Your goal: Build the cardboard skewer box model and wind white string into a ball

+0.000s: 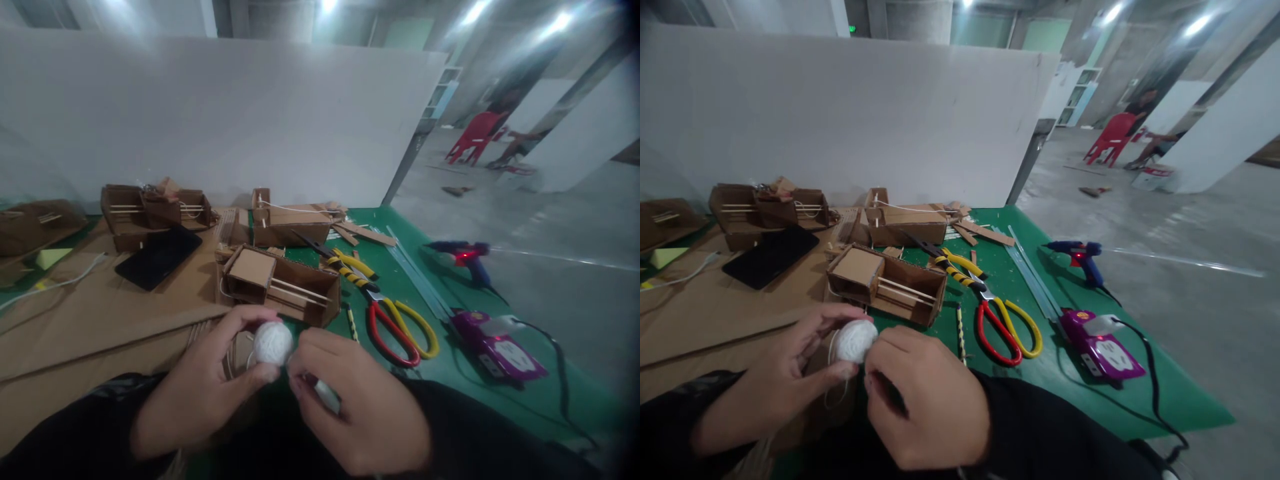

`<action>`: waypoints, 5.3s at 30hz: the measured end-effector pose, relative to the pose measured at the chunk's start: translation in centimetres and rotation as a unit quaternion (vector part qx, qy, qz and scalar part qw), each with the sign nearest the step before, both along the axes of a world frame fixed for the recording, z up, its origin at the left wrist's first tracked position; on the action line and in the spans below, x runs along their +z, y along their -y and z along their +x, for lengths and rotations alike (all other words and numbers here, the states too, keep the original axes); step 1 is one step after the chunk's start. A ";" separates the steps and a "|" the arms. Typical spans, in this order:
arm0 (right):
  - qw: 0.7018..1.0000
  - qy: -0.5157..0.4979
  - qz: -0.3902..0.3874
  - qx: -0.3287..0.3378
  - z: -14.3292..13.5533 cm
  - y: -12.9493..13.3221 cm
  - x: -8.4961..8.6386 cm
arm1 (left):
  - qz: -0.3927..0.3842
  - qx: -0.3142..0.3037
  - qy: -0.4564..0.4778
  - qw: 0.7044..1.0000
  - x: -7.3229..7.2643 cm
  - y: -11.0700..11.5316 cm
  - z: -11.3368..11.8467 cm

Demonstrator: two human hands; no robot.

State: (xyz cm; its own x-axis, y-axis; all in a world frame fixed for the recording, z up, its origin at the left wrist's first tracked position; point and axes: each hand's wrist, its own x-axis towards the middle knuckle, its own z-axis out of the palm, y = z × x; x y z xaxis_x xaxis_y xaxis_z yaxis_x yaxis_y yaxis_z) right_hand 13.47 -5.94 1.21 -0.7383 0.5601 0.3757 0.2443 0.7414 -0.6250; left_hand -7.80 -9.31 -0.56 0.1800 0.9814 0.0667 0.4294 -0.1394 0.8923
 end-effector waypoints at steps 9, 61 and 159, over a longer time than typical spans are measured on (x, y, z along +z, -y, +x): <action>0.993 -0.033 0.035 0.111 0.0 -2.1 2.0 | -0.064 -0.110 -0.005 0.992 1.8 0.4 0.2; 0.994 -0.100 -0.017 0.033 -0.4 -5.1 0.7 | -0.133 -0.053 0.190 0.971 0.3 1.0 0.3; 0.999 0.016 0.002 0.028 0.7 -1.0 1.0 | -0.061 -0.059 0.156 0.984 0.1 0.7 0.2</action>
State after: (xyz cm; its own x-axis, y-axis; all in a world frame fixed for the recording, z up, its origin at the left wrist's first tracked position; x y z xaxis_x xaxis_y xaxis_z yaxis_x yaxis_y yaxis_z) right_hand 14.14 -4.94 2.23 -0.7797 0.5164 0.3540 0.2221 0.7567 -0.6149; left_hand -7.56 -9.98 -0.48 0.2832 0.9588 0.0200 0.1182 -0.0556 0.9914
